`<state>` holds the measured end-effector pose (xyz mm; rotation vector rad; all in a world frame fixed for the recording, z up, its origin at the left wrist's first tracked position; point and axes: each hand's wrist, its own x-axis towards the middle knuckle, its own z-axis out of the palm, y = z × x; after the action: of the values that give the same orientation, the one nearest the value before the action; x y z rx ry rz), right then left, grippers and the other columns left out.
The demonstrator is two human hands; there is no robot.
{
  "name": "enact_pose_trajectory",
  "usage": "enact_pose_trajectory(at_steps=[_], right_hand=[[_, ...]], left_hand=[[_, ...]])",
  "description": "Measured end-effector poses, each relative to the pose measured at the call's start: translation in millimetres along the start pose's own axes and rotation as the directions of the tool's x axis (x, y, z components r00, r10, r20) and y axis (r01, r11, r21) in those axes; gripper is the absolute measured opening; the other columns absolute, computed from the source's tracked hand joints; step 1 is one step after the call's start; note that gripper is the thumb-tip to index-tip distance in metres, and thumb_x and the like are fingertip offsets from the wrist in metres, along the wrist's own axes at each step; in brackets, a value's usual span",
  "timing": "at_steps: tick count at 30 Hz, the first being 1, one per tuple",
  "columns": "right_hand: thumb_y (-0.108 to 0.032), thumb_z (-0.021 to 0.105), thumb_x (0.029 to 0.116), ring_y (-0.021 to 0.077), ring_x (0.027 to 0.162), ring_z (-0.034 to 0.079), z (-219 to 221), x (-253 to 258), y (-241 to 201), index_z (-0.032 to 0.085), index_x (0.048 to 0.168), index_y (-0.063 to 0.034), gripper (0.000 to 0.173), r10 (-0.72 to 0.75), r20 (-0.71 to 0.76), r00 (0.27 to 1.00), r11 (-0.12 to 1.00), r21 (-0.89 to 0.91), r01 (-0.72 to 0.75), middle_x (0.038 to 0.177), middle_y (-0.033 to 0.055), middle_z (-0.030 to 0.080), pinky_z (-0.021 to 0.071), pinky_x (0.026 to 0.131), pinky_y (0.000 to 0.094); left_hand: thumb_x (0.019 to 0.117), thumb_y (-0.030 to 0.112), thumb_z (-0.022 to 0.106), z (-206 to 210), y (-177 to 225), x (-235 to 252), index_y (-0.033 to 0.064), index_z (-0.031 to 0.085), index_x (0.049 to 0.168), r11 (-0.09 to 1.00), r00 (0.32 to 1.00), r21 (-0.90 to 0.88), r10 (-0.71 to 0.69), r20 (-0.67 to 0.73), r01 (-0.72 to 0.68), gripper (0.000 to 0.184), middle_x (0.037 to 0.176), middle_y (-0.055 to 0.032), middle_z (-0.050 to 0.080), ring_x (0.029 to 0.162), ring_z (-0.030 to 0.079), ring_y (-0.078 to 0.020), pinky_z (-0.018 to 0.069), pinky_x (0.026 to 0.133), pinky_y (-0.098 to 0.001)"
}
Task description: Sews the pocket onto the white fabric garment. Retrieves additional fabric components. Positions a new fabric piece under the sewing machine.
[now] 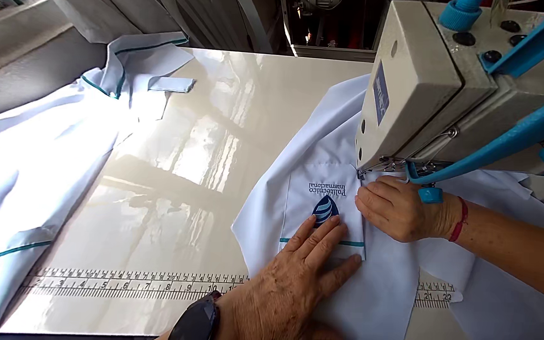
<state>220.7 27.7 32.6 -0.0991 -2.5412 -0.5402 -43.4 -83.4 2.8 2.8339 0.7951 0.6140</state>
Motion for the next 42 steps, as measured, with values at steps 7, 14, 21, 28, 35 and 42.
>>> enact_pose_trajectory(at_steps=[7,14,21,28,35,42], right_hand=[[-0.001,0.048,0.0990,0.0222,0.072,0.067,-19,-14,-12,0.073,0.101,0.0027,0.026,0.148,-0.010,0.989,0.985,-0.086,-0.148,0.091,0.0148,0.075,0.0509,0.061,0.0313],[0.000,0.049,0.0957,0.0222,0.069,0.064,0,-4,-3,0.074,0.094,0.0037,0.025,0.024,0.017,1.000,1.000,-0.013,-0.024,0.086,0.0130,0.073,0.0490,0.058,0.0312],[-0.006,0.051,0.0993,0.0215,0.068,0.063,0,-9,-5,0.071,0.090,-0.0024,0.022,0.187,-0.026,0.982,0.981,0.055,-0.186,0.076,0.0095,0.066,0.0499,0.059,0.0298],[-0.006,0.054,0.0997,0.0214,0.074,0.067,-4,-15,-18,0.075,0.096,-0.0004,0.022,0.219,-0.031,0.975,0.975,0.037,-0.218,0.085,0.0110,0.073,0.0540,0.067,0.0299],[-0.005,0.053,0.0994,0.0221,0.081,0.068,6,-13,-14,0.076,0.100,-0.0011,0.023,0.198,-0.055,0.979,0.980,0.046,-0.195,0.092,0.0119,0.075,0.0537,0.073,0.0303],[-0.004,0.052,0.0993,0.0219,0.089,0.071,7,-13,-6,0.076,0.103,-0.0006,0.025,0.129,-0.038,0.991,0.989,0.074,-0.126,0.096,0.0119,0.076,0.0548,0.082,0.0295]], left_hand=[[0.0940,0.079,0.033,-1,1,0,0.0210,0.053,0.147,1.000,1.000,0.000,-0.011,-0.007,0.011,0.081,0.152,-0.0265,0.046,0.146,0.041,-0.0415,0.0312,0.119,-0.0586],[0.0942,0.078,0.034,-3,2,1,0.0188,0.053,0.148,1.000,1.000,-0.004,-0.009,0.022,0.009,0.082,0.154,-0.0250,0.045,0.147,0.041,-0.0393,0.0296,0.119,-0.0599],[0.0934,0.079,0.034,-2,2,2,0.0199,0.053,0.148,1.000,1.000,-0.006,-0.017,0.025,0.017,0.082,0.156,-0.0252,0.043,0.147,0.040,-0.0409,0.0295,0.119,-0.0606],[0.0909,0.082,0.031,0,3,5,0.0200,0.055,0.145,0.999,0.999,0.031,-0.017,0.028,0.017,0.085,0.155,-0.0281,0.043,0.146,0.040,-0.0425,0.0302,0.117,-0.0603],[0.0880,0.082,0.036,-1,2,11,0.0190,0.056,0.145,1.000,0.999,0.020,-0.017,0.045,0.016,0.087,0.155,-0.0283,0.044,0.145,0.042,-0.0426,0.0326,0.115,-0.0618],[0.0871,0.082,0.038,-2,0,13,0.0201,0.057,0.144,1.000,0.998,0.006,-0.012,0.055,0.011,0.086,0.155,-0.0264,0.044,0.146,0.042,-0.0413,0.0315,0.116,-0.0622]])
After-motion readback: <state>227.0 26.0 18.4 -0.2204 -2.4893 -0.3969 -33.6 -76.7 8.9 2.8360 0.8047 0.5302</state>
